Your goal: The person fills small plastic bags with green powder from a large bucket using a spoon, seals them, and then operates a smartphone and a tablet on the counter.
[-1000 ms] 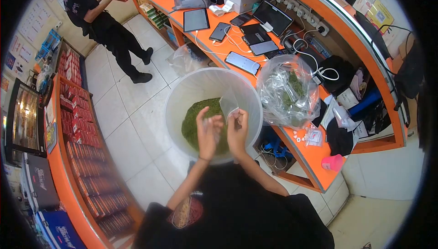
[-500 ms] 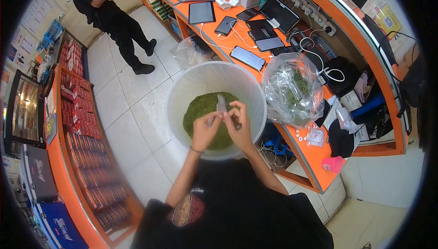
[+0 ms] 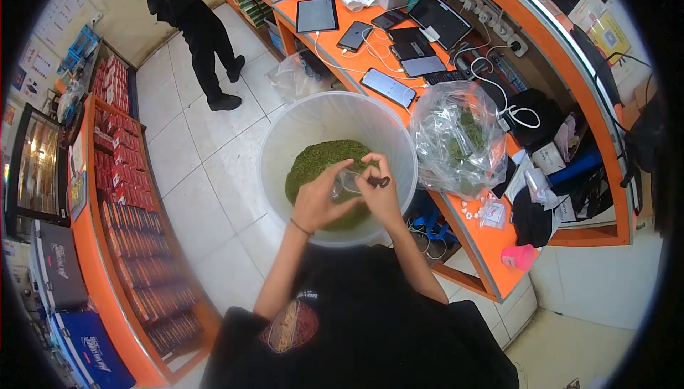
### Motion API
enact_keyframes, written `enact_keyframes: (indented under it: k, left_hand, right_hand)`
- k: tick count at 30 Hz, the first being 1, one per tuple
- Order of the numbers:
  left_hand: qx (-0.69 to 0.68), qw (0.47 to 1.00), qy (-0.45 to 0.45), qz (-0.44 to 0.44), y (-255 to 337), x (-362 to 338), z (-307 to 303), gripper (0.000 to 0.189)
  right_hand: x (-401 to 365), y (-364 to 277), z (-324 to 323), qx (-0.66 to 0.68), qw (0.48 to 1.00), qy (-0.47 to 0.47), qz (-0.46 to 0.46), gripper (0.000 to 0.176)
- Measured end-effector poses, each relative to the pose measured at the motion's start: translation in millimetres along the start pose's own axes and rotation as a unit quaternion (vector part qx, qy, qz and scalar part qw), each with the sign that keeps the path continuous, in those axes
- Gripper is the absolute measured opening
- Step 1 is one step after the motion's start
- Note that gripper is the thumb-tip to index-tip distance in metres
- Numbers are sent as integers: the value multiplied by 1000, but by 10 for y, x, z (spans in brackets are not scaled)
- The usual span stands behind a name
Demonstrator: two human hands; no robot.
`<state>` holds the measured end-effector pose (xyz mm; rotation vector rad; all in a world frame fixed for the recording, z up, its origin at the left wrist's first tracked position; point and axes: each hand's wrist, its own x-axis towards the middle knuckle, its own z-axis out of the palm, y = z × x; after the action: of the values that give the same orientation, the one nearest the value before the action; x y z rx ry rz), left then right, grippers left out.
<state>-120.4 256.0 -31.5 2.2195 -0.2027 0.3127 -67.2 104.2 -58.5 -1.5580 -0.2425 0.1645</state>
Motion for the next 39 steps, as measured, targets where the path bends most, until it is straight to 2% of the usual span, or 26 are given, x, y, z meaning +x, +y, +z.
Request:
enact_keyframes:
  k: [1,3,5,7,9,13,15,16,18,19,22,24,25,26,27,28,30,31,32,34,35,37,38,39]
  left_hand:
    - [-2,1000,0,-1,-39,-4,24,64]
    - [19,995,70,73,-106,17,66,69]
    - [34,994,79,61,-55,7,51,70]
    - [52,994,88,47,-65,-17,35,70]
    - [43,998,48,23,-137,-35,45,76]
    - [3,995,86,46,-43,-9,-59,77]
    - [-43,999,-17,-2,1,-18,-96,73]
    - [-44,999,-12,-4,-42,-22,-78,73]
    - [-8,996,14,85,-141,-22,-38,72]
    - [-9,996,15,84,-158,-35,-43,72]
    - [-26,999,-13,44,-179,-51,-53,71]
    - [0,998,39,59,-191,-40,-56,67]
    - [-1,998,39,58,-195,-36,-72,67]
    - [-39,996,73,13,-204,-39,-99,65]
    - [-77,991,106,-33,-219,-44,-127,63]
    - [-78,991,105,-36,-254,-46,-154,63]
    - [-48,981,184,-35,-332,-39,-208,63]
    - [-49,975,215,-34,-373,-47,-201,63]
    - [-50,975,214,-33,-395,-44,-186,63]
    - [-100,959,257,-71,-422,-32,-169,67]
    - [-100,959,256,-70,-452,-27,-156,67]
    - [-131,950,276,-61,-512,-24,-141,73]
    - [-130,950,277,-63,-506,-29,-151,73]
    - [-143,940,300,-72,-487,-29,-161,76]
  right_hand:
    - [-10,13,28,7,1000,-2,-2,34]
    - [-19,11,37,11,1000,-7,-3,34]
    - [-15,-15,56,58,998,-14,38,34]
    - [-3,34,68,41,998,-19,33,34]
    - [3,44,58,25,999,-24,27,33]
    - [11,-137,40,17,997,-61,51,37]
    - [6,-150,18,-10,995,-94,41,43]
    - [1,-144,16,-13,994,-99,41,43]
    - [-9,-152,17,6,993,-97,69,44]
    - [-8,-142,8,4,993,-98,70,44]
    - [-2,-79,-25,-5,992,-110,62,43]
    - [17,-44,-18,35,994,-106,11,32]
    - [41,-34,-29,34,994,-106,12,32]
    - [79,-25,-57,68,992,-105,11,22]
    - [119,-16,-84,102,989,-103,9,19]
    - [159,-6,-103,102,989,-103,12,19]
    - [274,12,-142,40,996,-81,8,31]
    - [349,49,-155,-37,996,-80,29,41]
    - [436,74,-140,-37,996,-78,29,41]
    - [598,64,-45,-206,961,-166,78,43]
    - [681,167,27,-205,962,-165,78,43]
    - [792,576,238,-287,938,-193,-35,43]
    - [768,750,359,-287,937,-195,-34,43]
    - [722,909,494,-280,928,-243,19,41]
